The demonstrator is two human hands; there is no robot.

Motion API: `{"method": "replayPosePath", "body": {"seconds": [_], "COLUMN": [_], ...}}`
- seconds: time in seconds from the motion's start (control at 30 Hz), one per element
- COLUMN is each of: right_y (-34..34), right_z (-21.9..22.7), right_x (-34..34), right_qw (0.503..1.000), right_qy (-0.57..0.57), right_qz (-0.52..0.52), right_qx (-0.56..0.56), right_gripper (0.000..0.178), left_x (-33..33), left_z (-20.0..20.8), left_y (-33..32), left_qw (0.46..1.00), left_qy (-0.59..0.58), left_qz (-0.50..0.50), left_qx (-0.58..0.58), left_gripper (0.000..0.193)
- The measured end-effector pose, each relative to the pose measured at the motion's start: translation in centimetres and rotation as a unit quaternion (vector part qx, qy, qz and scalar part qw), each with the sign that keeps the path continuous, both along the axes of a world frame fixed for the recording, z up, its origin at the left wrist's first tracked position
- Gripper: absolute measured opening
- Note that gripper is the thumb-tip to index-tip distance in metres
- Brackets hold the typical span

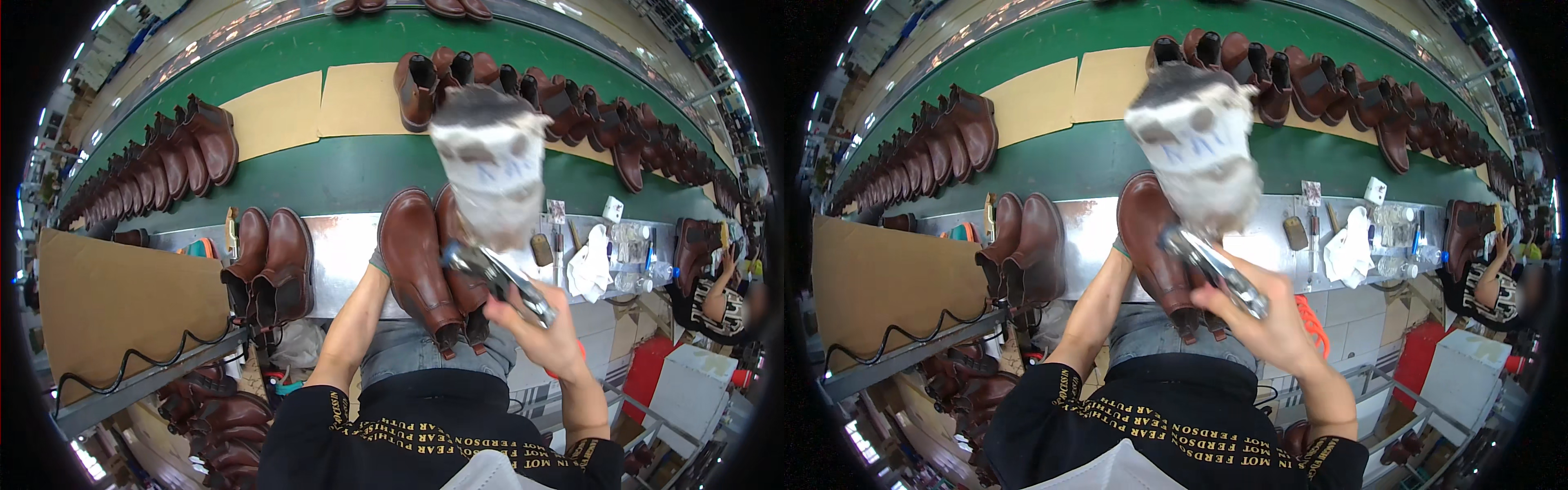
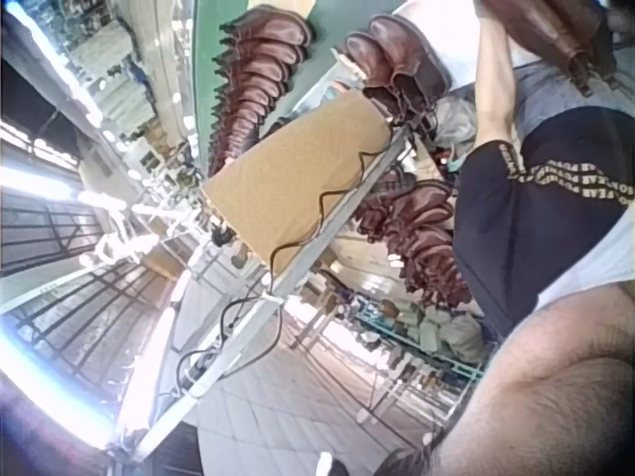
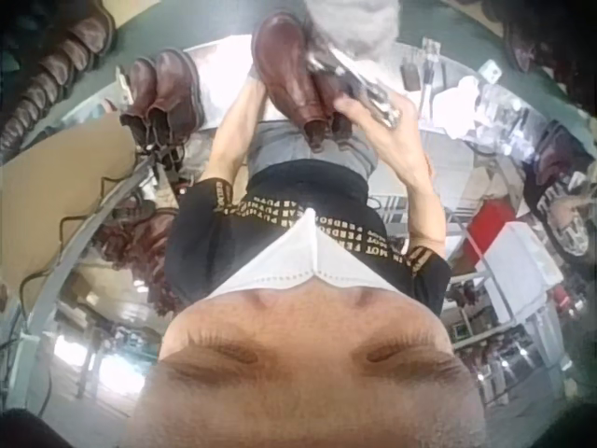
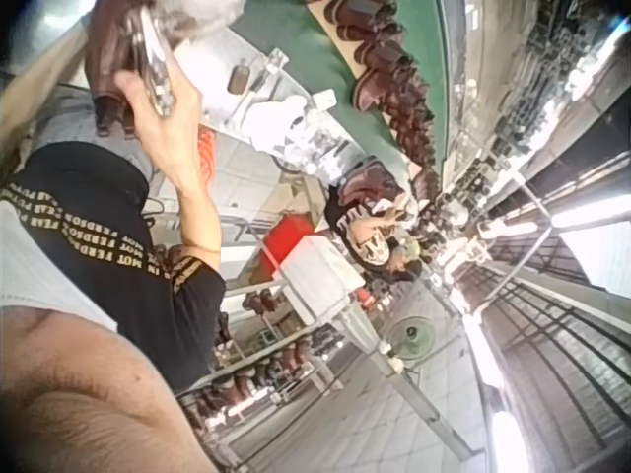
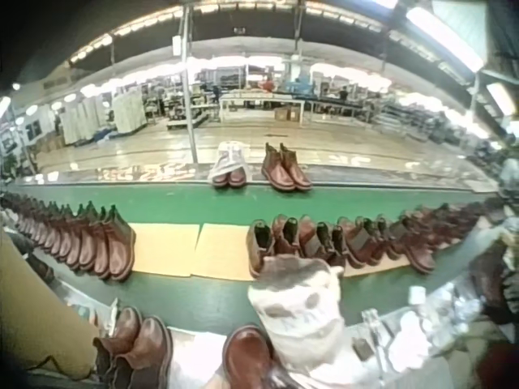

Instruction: Inspecting, cleaning with a cloth, and applying a finish using a spray gun to leather boots on a factory production line.

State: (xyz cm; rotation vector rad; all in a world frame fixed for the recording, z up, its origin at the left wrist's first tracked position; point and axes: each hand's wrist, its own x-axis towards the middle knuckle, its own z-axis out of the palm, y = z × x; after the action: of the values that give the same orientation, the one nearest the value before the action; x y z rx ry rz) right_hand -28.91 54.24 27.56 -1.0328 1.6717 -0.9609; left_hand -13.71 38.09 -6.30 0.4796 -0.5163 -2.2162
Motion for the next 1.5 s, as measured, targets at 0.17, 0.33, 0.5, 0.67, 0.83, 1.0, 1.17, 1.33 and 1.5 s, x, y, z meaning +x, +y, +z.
{"method": "replayPosePath", "body": {"seconds": [0.17,0.33,0.5,0.67,0.83,1.0,1.17,1.33,1.5], "right_y": [-1.2,-0.9,-2.1,-0.5,-4.3,-1.3,-4.2,-0.4,-1.6], "right_z": [-1.3,-0.3,-3.7,-2.7,-3.9,-3.6,-5.0,-5.3,-3.6], "right_x": [-0.8,0.0,-0.6,-0.6,-0.7,-1.6,-0.6,-1.9,-2.9], "right_qw": [0.995,0.999,0.997,0.994,0.997,0.997,0.995,0.981,0.995], "right_qy": [0.069,-0.048,0.012,-0.051,-0.051,-0.033,-0.040,0.074,0.019], "right_qz": [-0.065,-0.015,-0.071,-0.097,-0.052,-0.064,-0.085,-0.163,-0.082], "right_qx": [-0.032,0.020,-0.014,-0.015,0.000,-0.017,-0.017,-0.070,0.061], "right_gripper": [0.048,0.048,0.049,0.047,0.042,0.040,0.040,0.042,0.043], "left_x": [-0.9,-0.3,-0.5,0.1,-0.6,-0.3,-0.9,-0.6,-0.4], "left_z": [-0.2,0.1,-0.3,0.0,-0.2,0.1,-0.3,-0.1,-0.3], "left_y": [-0.2,-1.3,-0.5,-1.9,-1.3,-2.1,-1.8,-2.2,-1.9], "left_qw": [1.000,0.999,0.998,0.997,0.995,0.994,0.992,0.990,0.987], "left_qy": [-0.011,-0.025,-0.041,-0.057,-0.074,-0.088,-0.099,-0.109,-0.119], "left_qz": [-0.006,-0.024,-0.030,-0.032,-0.048,-0.036,-0.061,-0.056,-0.084], "left_qx": [-0.018,-0.021,-0.033,-0.037,-0.042,-0.051,-0.053,-0.064,-0.066], "left_gripper": [0.041,0.041,0.041,0.041,0.041,0.041,0.041,0.041,0.041]}}
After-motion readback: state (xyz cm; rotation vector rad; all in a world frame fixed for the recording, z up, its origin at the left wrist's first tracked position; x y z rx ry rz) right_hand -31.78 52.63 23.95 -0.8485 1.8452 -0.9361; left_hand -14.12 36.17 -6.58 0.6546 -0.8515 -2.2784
